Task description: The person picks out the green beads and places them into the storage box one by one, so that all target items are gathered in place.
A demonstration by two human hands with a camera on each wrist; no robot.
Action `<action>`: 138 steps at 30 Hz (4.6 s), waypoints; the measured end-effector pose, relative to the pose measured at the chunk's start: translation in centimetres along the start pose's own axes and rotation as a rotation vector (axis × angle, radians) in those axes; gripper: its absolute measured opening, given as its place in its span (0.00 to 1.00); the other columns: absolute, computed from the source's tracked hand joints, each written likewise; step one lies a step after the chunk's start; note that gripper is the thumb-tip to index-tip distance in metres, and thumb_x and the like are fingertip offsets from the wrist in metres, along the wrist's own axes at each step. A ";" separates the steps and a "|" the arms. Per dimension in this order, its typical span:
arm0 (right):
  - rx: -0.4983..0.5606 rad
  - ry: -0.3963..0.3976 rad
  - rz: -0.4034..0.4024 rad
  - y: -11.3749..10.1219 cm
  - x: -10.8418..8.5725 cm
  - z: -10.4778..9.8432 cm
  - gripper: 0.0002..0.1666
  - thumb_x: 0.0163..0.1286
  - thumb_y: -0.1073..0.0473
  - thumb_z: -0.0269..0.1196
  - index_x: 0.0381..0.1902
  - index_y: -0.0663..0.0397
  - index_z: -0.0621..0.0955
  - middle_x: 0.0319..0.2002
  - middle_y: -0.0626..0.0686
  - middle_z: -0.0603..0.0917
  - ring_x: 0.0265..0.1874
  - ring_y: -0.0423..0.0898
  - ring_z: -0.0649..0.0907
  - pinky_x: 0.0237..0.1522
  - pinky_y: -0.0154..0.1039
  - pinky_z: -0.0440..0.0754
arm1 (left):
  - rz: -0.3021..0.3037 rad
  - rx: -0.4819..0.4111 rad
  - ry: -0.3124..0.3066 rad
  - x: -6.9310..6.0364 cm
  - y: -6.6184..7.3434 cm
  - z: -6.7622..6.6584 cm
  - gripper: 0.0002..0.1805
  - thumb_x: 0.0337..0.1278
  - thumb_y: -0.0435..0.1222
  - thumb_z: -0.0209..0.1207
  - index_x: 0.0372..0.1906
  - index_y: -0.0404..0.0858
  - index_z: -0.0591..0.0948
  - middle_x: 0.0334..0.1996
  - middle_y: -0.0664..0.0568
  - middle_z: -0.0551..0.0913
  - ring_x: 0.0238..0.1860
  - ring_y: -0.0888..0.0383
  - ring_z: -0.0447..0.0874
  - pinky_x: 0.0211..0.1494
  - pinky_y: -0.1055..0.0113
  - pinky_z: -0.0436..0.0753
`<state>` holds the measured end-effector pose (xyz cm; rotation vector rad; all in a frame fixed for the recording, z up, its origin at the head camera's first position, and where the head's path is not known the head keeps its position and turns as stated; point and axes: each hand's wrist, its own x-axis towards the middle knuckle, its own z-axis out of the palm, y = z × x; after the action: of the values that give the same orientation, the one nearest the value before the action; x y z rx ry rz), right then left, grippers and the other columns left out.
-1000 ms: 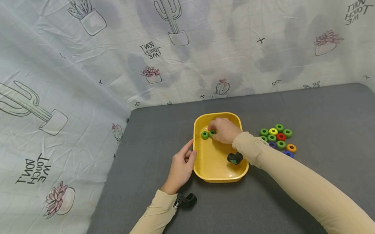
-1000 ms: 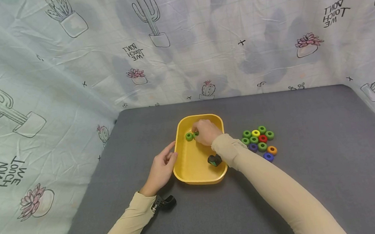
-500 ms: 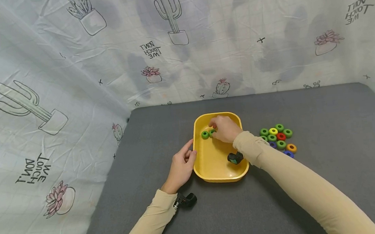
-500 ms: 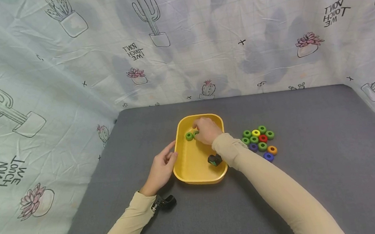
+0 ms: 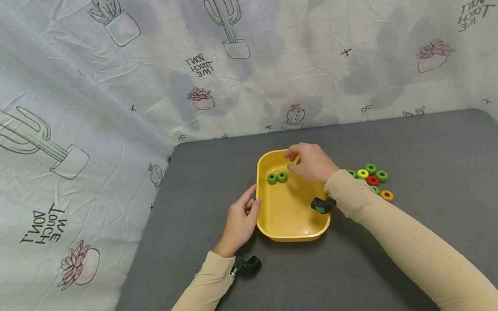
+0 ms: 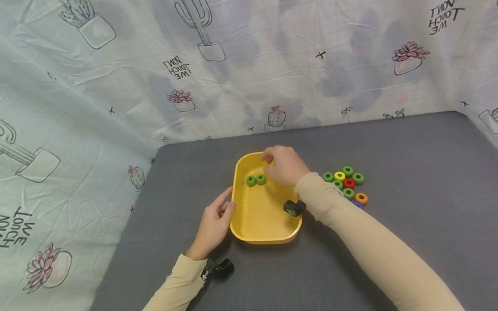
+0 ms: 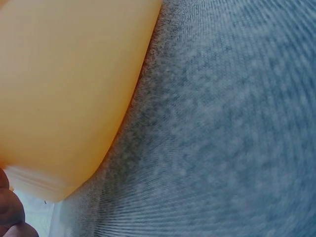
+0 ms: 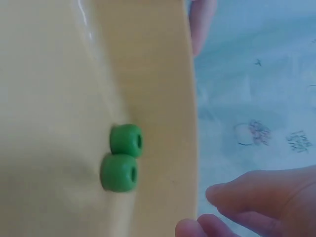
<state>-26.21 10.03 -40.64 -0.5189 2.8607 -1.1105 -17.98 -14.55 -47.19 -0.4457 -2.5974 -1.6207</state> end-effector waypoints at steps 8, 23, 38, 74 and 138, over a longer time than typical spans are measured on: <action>0.029 0.014 0.014 0.0 -2.1 -2.1 0.19 0.72 0.61 0.67 0.59 0.61 0.84 0.53 0.60 0.85 0.46 0.56 0.84 0.50 0.52 0.85 | 0.007 -0.006 0.012 0.0 -0.1 -0.1 0.26 0.79 0.35 0.55 0.76 0.37 0.71 0.21 0.55 0.69 0.20 0.64 0.66 0.28 0.73 0.68; -0.028 0.063 -0.036 2.2 -8.3 -5.7 0.16 0.72 0.60 0.69 0.55 0.58 0.85 0.52 0.59 0.86 0.43 0.52 0.85 0.44 0.52 0.85 | -0.024 -0.026 0.028 -0.3 1.7 0.1 0.25 0.79 0.30 0.54 0.75 0.31 0.71 0.20 0.54 0.67 0.19 0.67 0.62 0.28 0.74 0.65; -0.112 0.178 -0.019 4.9 -13.4 -6.8 0.14 0.70 0.60 0.70 0.53 0.54 0.87 0.49 0.56 0.86 0.40 0.49 0.85 0.38 0.45 0.81 | -0.038 -0.042 0.036 -0.8 3.2 0.0 0.25 0.78 0.28 0.53 0.75 0.28 0.70 0.20 0.54 0.66 0.19 0.68 0.61 0.28 0.75 0.64; -0.145 0.106 0.056 10.3 -15.0 -6.1 0.17 0.69 0.61 0.71 0.54 0.58 0.86 0.50 0.60 0.84 0.44 0.57 0.86 0.35 0.46 0.81 | -0.034 -0.010 0.043 -0.7 3.2 0.0 0.25 0.77 0.28 0.54 0.74 0.29 0.72 0.20 0.54 0.65 0.19 0.67 0.61 0.29 0.74 0.64; -0.238 0.270 -0.176 10.7 -14.6 -4.7 0.18 0.60 0.70 0.75 0.49 0.53 0.90 0.42 0.51 0.84 0.31 0.43 0.82 0.26 0.35 0.77 | -0.047 -0.001 0.043 -0.9 3.4 -0.1 0.25 0.78 0.29 0.54 0.74 0.30 0.72 0.22 0.54 0.66 0.22 0.66 0.61 0.30 0.74 0.64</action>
<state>-16.31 25.14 -45.54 -0.6930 3.2624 -0.9288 -16.24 -13.43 -44.32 -0.3489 -2.5945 -1.6270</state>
